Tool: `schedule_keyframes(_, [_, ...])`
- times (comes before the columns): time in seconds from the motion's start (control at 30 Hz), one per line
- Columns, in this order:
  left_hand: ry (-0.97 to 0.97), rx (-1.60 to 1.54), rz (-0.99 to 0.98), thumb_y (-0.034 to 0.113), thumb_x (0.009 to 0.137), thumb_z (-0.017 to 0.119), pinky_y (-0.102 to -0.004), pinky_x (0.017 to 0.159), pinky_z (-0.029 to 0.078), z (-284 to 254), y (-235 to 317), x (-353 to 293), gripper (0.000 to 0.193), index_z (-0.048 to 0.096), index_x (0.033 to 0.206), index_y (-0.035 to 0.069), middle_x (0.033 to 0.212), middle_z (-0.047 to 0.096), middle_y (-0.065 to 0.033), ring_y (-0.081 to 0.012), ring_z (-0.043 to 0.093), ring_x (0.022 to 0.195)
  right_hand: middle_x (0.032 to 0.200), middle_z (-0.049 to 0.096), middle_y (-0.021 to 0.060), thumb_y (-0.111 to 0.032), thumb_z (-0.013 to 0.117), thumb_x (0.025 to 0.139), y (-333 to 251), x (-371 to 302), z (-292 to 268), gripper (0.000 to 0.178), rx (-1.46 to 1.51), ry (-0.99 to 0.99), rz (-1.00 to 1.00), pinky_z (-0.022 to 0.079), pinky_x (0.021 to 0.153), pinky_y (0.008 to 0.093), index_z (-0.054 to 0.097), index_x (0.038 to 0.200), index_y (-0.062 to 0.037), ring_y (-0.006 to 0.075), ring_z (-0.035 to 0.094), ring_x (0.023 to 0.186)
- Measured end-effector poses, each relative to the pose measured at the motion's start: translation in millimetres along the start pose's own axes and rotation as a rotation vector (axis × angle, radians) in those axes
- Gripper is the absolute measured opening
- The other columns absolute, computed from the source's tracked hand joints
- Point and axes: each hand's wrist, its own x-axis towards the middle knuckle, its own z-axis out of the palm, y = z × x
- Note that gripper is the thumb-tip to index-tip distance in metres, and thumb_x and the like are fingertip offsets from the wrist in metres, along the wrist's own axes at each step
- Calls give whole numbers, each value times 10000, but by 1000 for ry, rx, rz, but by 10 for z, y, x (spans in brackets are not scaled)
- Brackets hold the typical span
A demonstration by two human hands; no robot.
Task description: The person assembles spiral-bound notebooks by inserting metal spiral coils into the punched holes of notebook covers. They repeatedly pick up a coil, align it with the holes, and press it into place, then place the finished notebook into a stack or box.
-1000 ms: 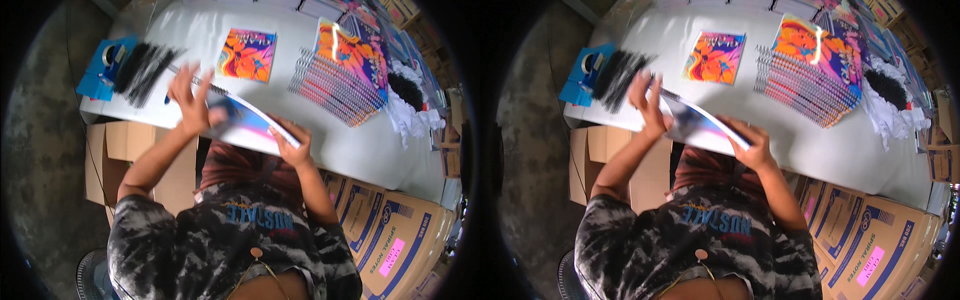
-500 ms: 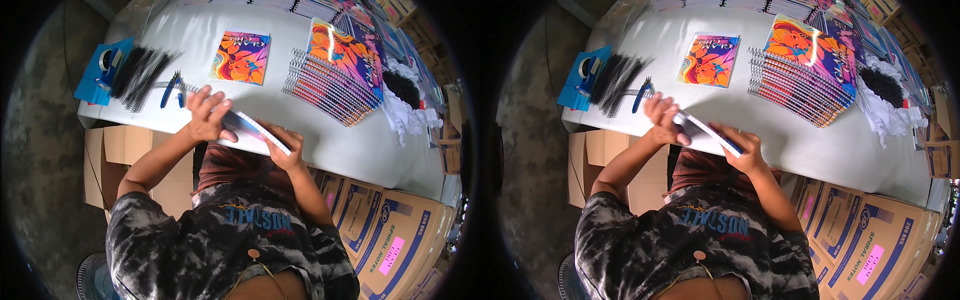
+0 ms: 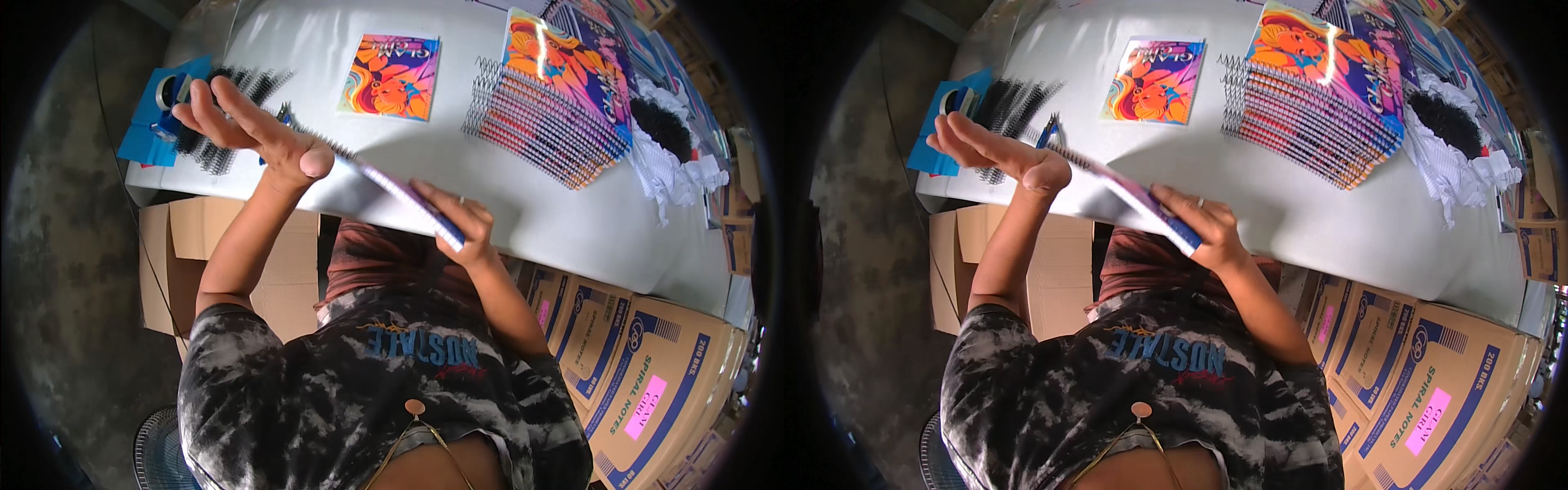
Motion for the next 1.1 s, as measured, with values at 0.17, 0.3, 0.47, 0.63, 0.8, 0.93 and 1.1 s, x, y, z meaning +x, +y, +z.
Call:
schedule_keyframes(0.17, [-279, -42, 399, 745, 790, 225, -599, 1026, -24, -359, 795, 230, 994, 241, 1340, -83, 1391, 112, -345, -464, 44, 1323, 932, 660, 165, 8, 496, 699, 135, -41, -9, 342, -75, 40, -31, 518, 672, 293, 623, 1014, 45, 256, 669, 781])
schedule_keyframes(0.3, [134, 78, 59, 715, 806, 216, -571, 1030, 2, -315, 537, 1228, 991, 171, 1348, -114, 1394, 134, -312, -460, 79, 1299, 939, 664, 150, 44, 508, 705, 1, 8, -31, 322, -25, -12, 33, 519, 673, 293, 626, 1005, 40, 245, 669, 790])
schedule_keyframes(0.47, [-370, -258, 184, 743, 728, 392, -578, 1008, 105, -202, 935, -47, 930, 356, 1301, 11, 1274, 396, -277, -430, 304, 1241, 946, 658, 143, 17, 615, 724, 135, 18, 1, 336, 109, 54, 152, 510, 740, 319, 618, 1060, 0, 256, 648, 853])
schedule_keyframes(0.63, [-315, -276, 50, 426, 682, 694, -281, 620, 350, -367, 797, 1268, 328, 600, 734, 116, 705, 571, 0, -171, 554, 699, 993, 662, 69, -17, 623, 808, -38, 165, -74, 275, 453, 101, 398, 499, 748, 269, 606, 1082, 9, 138, 627, 882])
schedule_keyframes(0.8, [79, -156, 102, 583, 709, 598, -352, 711, 354, -183, 908, 1535, 479, 550, 762, 110, 833, 496, -84, -235, 477, 809, 1023, 650, 119, 73, 606, 751, 56, 77, -108, 351, 152, 4, 202, 509, 753, 284, 596, 1096, 5, 203, 650, 885])
schedule_keyframes(0.93, [100, -150, -56, 764, 717, 384, -529, 952, 203, -47, 987, 1117, 827, 507, 1115, 50, 1161, 430, -233, -408, 351, 1142, 1007, 648, 133, 107, 573, 722, -31, 82, -19, 366, 62, 62, 77, 518, 745, 315, 606, 1070, 1, 259, 648, 884])
schedule_keyframes(1.1, [-19, -297, 447, 819, 694, 290, -599, 1018, 3, -142, 1136, 591, 956, 427, 1261, 62, 1245, 419, -235, -445, 274, 1243, 1013, 649, 114, 129, 558, 678, 29, 62, -47, 435, -13, 97, 19, 516, 753, 322, 600, 1090, -5, 263, 640, 905])
